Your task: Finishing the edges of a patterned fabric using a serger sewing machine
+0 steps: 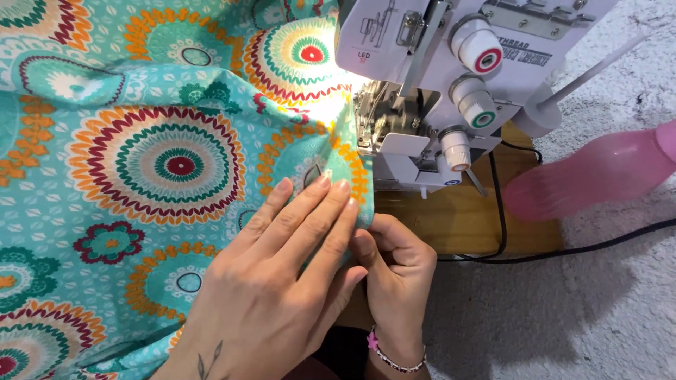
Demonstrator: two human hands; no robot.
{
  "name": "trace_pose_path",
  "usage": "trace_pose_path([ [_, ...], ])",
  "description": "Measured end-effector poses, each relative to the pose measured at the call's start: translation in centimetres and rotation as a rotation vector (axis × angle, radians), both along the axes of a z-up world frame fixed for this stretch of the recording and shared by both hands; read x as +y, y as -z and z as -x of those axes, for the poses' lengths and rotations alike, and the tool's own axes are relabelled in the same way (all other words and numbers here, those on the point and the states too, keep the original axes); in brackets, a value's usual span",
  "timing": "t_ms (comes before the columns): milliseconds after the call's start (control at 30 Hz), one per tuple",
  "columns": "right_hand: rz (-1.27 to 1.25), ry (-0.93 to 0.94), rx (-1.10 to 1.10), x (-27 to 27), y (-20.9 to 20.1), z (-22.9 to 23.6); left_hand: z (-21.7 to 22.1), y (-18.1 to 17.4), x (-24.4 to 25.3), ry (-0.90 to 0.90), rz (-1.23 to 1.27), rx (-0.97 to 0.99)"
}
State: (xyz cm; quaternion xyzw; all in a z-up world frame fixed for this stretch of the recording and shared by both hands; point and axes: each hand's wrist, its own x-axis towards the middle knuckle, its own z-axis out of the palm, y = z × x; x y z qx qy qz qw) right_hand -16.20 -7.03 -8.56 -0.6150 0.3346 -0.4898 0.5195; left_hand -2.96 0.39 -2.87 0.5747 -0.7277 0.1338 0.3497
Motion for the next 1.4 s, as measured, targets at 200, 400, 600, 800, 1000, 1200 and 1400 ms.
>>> trace_pose_path([
  [200,-0.066,-0.121,-0.108,0.4,1.3,0.0,-0.2,0.1,-0.6,-0.019,-0.019,0.003],
  [400,-0.054,-0.347,-0.022,2.2,3.8,0.0,-0.1,0.2,-1.0,-0.055,-0.040,-0.030],
  [600,0.019,-0.154,0.086,2.7,5.1,1.5,0.0,0.4,-1.1,-0.070,-0.043,-0.038],
  [800,0.077,-0.193,0.076,2.5,3.7,1.8,0.5,0.3,-0.3,-0.017,0.003,0.017],
  [1000,0.055,-0.219,0.183,1.7,2.1,1.7,0.3,0.4,0.5,-0.013,-0.035,0.003],
  [1200,-0.008,-0.158,0.163,1.3,1.9,1.7,0.1,0.4,0.1,0.002,-0.029,0.031],
  [1400,-0.003,-0.127,0.166,1.0,0.7,1.2,0.0,0.8,-0.4,-0.024,-0.035,0.023],
])
